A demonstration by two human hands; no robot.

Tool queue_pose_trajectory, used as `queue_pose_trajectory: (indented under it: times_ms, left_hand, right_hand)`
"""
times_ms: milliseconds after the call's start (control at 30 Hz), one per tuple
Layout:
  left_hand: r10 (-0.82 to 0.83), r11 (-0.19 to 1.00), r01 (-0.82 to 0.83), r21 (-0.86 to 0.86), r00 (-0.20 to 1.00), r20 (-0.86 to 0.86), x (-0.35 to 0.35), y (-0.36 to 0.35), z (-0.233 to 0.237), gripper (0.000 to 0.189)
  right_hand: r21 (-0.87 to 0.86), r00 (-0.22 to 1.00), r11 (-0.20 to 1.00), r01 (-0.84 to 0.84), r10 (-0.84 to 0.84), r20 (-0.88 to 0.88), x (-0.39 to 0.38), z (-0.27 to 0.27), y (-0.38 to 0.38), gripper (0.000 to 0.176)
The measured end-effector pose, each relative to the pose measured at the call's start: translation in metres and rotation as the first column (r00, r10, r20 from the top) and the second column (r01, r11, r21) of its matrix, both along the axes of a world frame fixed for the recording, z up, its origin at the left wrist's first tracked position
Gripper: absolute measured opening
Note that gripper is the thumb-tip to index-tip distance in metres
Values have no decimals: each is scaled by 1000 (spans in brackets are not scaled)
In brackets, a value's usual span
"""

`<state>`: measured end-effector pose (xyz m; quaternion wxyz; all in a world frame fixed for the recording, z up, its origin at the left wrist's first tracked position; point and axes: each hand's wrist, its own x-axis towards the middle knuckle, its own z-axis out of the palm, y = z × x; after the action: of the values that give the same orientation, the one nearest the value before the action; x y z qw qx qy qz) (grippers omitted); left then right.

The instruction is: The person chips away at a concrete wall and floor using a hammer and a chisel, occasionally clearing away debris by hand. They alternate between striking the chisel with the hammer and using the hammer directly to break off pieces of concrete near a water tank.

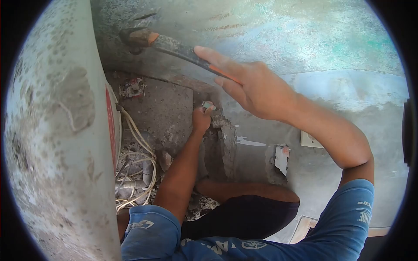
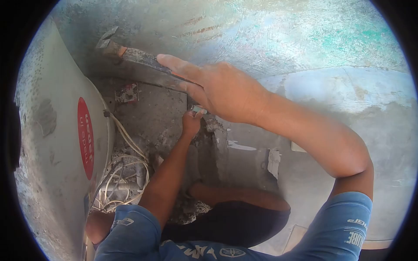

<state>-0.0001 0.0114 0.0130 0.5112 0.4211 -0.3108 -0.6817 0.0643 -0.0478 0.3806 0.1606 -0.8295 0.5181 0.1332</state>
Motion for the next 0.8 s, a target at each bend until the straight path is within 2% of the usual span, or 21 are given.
queue_pose_trajectory:
  times_ms: [67,100,133,233,300,367,400,467,500,533,567,600,700,767,800]
  left_hand:
    - [-67,997,62,41,988,138,11,0,16,21]
    - [-73,997,67,43,988,138,8,5,14,21]
    - [-48,997,41,59,991,127,3,7,8,21]
    - [-31,996,24,85,996,89,3,2,0,23]
    - [-51,991,44,127,997,59,0,9,-4,23]
    - [28,1000,-28,-6,998,48,-3,6,-7,25]
    - [26,1000,-26,-9,998,53,1,5,-3,25]
    - [-15,1000,12,14,981,193,10,3,11,25]
    - [-10,1000,7,16,982,187,8,0,7,25]
    - [-90,996,82,45,973,214,6,-2,-1,25]
    - [-170,985,156,75,955,242,5,-1,-6,25]
    - [-179,983,167,71,952,249,6,5,-7,25]
    - [-164,986,147,83,951,263,1,9,-12,24]
    - [41,999,-41,-14,999,2,-6,5,-19,25]
    - [37,999,-37,-10,999,3,-1,4,-11,25]
  right_hand:
    - [96,1000,995,12,-9,-25,-28,-22,10,60]
    - [225,959,974,-2,66,-276,-53,-38,10,61]
    - [345,851,939,10,173,-495,-58,-43,5,61]
    - [293,861,952,89,74,-503,-39,-30,-4,61]
    - [148,931,987,62,-4,-365,-8,-9,-1,61]
    - [-30,993,999,-44,40,-108,7,1,0,62]
    - [-33,994,999,-42,38,-103,5,-3,4,62]
    - [-104,988,991,-82,94,122,-10,-17,14,61]
    - [35,998,998,-58,59,-30,-24,-26,17,61]
    - [169,982,986,-5,37,-184,-41,-36,22,60]
    - [281,927,959,38,71,-367,-58,-47,21,59]
    - [373,843,921,107,114,-525,-55,-48,17,58]
    - [277,905,959,62,63,-420,-39,-36,6,57]
    - [103,974,993,59,-35,-223,-8,-12,2,55]
    - [107,974,992,63,-37,-222,-7,-12,2,55]
